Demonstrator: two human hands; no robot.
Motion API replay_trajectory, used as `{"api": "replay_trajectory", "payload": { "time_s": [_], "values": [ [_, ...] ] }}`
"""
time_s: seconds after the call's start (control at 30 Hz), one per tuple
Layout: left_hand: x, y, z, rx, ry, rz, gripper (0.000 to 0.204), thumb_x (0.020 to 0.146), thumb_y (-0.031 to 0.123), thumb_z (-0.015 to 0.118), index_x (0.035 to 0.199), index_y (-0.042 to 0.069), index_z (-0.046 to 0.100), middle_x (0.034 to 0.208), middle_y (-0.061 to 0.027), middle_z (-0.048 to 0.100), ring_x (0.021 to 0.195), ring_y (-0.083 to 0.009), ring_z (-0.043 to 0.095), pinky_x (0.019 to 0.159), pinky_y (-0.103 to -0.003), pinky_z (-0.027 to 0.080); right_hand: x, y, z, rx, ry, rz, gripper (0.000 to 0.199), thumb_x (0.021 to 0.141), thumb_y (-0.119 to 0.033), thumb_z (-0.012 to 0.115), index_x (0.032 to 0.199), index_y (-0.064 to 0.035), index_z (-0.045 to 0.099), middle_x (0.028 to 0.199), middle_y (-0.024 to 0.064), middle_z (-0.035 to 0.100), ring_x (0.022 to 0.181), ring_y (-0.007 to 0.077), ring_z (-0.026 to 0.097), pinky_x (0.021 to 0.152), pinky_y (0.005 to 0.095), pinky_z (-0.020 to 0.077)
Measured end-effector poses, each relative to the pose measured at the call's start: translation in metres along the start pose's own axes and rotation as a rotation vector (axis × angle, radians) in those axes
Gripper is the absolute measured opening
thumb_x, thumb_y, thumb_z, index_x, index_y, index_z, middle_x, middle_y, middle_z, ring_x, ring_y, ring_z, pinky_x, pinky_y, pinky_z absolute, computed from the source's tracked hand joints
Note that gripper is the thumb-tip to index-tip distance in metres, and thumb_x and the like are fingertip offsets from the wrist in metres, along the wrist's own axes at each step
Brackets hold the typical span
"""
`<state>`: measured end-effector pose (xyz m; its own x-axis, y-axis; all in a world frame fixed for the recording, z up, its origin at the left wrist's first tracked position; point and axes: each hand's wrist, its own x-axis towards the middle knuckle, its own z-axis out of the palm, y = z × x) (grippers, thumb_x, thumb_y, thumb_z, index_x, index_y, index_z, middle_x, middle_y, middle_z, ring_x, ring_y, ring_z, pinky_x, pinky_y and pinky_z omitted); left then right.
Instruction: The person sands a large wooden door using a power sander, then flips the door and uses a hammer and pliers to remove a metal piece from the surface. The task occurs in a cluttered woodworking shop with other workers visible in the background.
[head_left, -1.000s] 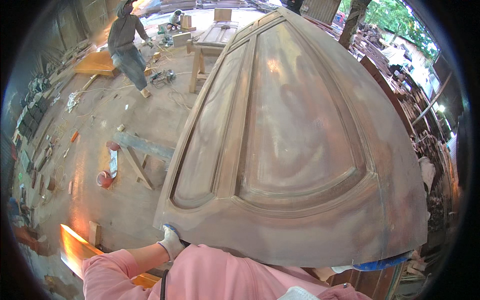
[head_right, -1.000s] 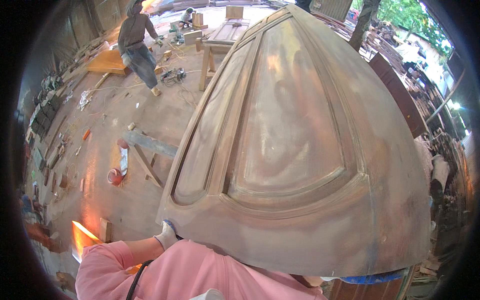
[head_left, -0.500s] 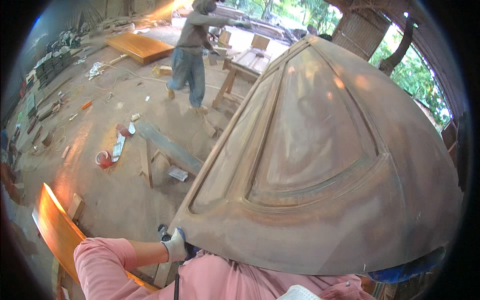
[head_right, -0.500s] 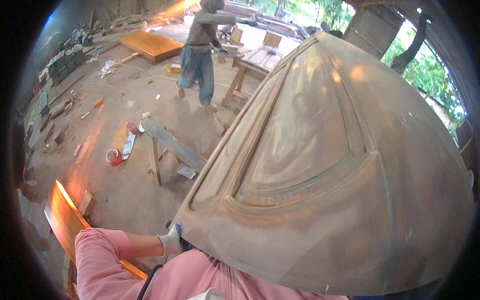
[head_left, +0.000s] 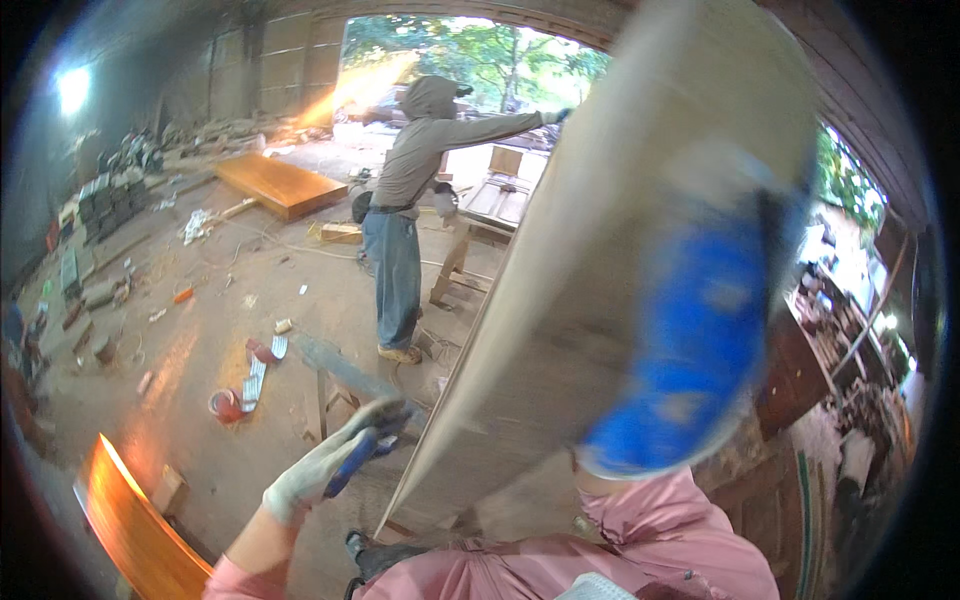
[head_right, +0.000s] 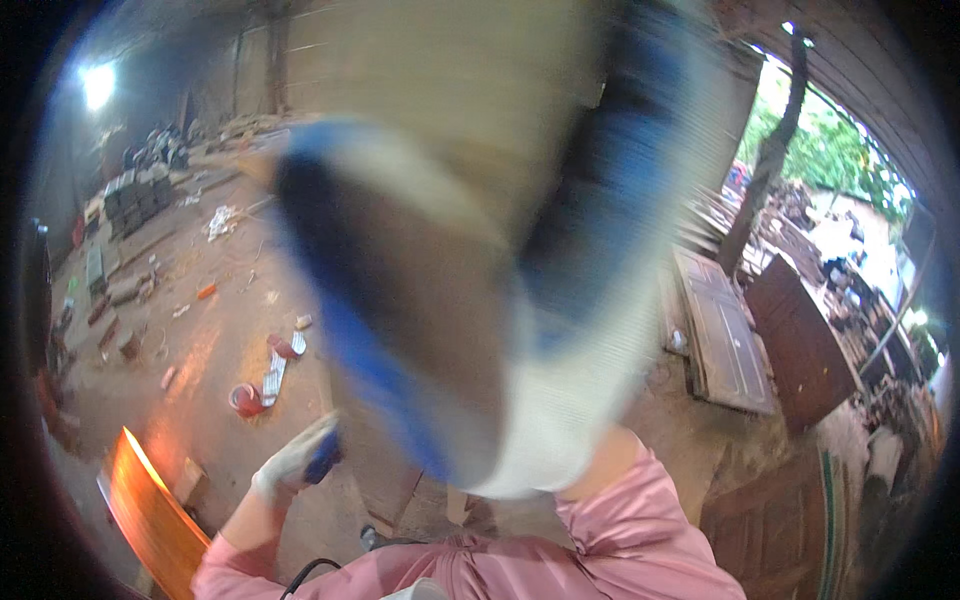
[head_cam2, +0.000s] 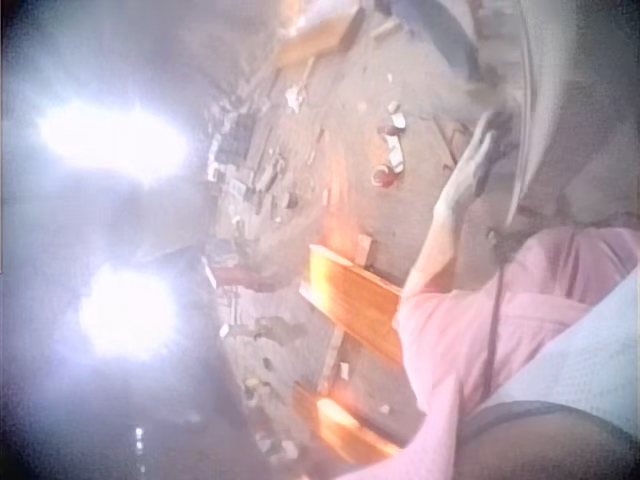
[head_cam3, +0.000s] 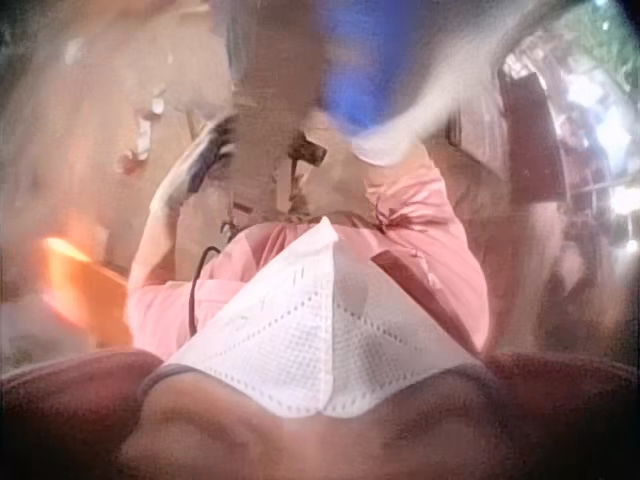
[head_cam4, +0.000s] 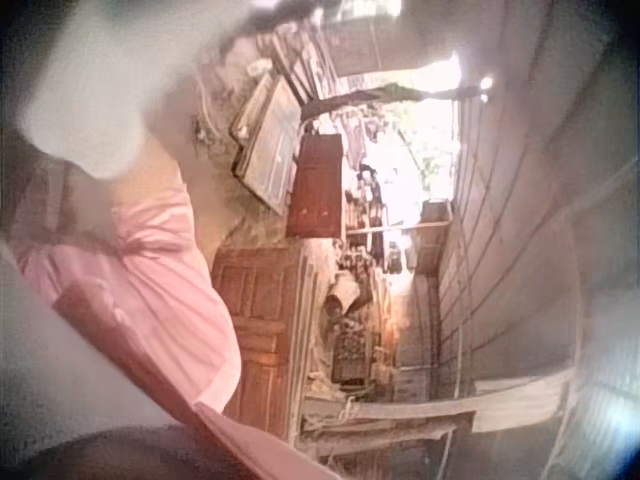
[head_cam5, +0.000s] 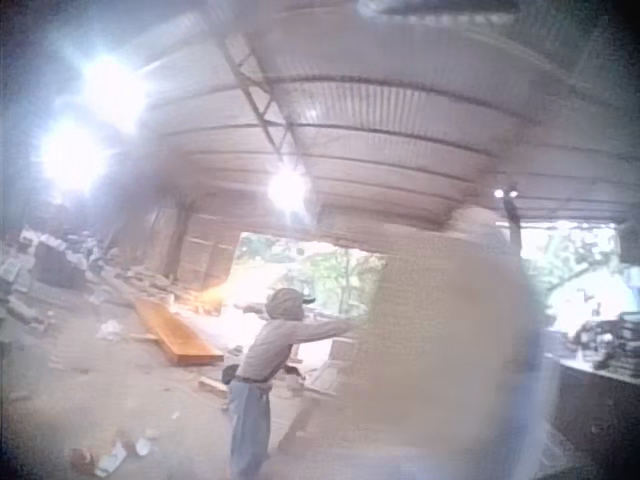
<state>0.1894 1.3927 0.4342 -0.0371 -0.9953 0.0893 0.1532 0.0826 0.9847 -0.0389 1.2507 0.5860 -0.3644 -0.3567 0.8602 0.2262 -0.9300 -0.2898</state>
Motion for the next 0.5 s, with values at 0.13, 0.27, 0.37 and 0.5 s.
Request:
{"api": "replay_trajectory", "payload": {
  "time_s": [0.13,0.27,0.37,0.5],
  "values": [
    [-0.032,0.046,0.035,-0.121,0.273,0.328,0.103,0.058,0.021,0.094,0.143,-0.004,0.042,0.137,-0.0129,0.054,0.13,-0.0278,0.049,0.112,-0.041,0.035,-0.013,-0.006,0.121,0.286,-0.036,-0.13,0.072,0.082,-0.014,0.068,0.142,0.0082,0.037,0.148,0.0304,0.032,0.142,0.0519,0.022,0.116,0.0567,0.0218],
    [-0.043,0.029,-0.015,0.143,0.485,0.493,0.074,0.08,0.035,0.081,0.137,-0.002,0.05,0.135,-0.0112,0.056,0.122,-0.025,0.057,0.098,-0.039,0.049,-0.019,-0.018,0.201,0.475,-0.192,-0.285,0.073,0.08,-0.012,0.07,0.142,0.0085,0.038,0.148,0.0314,0.032,0.142,0.0533,0.021,0.116,0.0575,0.0212],
    [-0.073,-0.006,-0.084,-0.13,0.519,0.454,0.059,0.093,0.038,0.064,0.139,0.004,0.049,0.138,-0.0112,0.055,0.124,-0.0286,0.055,0.104,-0.046,0.048,-0.053,0.011,0.203,0.519,-0.419,-0.191,0.071,0.081,-0.011,0.069,0.143,0.0043,0.039,0.149,0.0279,0.034,0.144,0.0487,0.024,0.117,0.0551,0.0234],
    [-0.087,-0.007,-0.11,-0.231,0.395,0.551,0.076,0.088,0.051,0.066,0.147,0.007,0.043,0.145,-0.0122,0.049,0.132,-0.0322,0.048,0.11,-0.05,0.042,-0.172,0.075,0.089,0.141,-0.622,0.177,0.051,0.083,-0.001,0.067,0.132,0.0007,0.052,0.14,0.0208,0.049,0.14,0.0406,0.039,0.115,0.0496,0.0311]
  ]
}}
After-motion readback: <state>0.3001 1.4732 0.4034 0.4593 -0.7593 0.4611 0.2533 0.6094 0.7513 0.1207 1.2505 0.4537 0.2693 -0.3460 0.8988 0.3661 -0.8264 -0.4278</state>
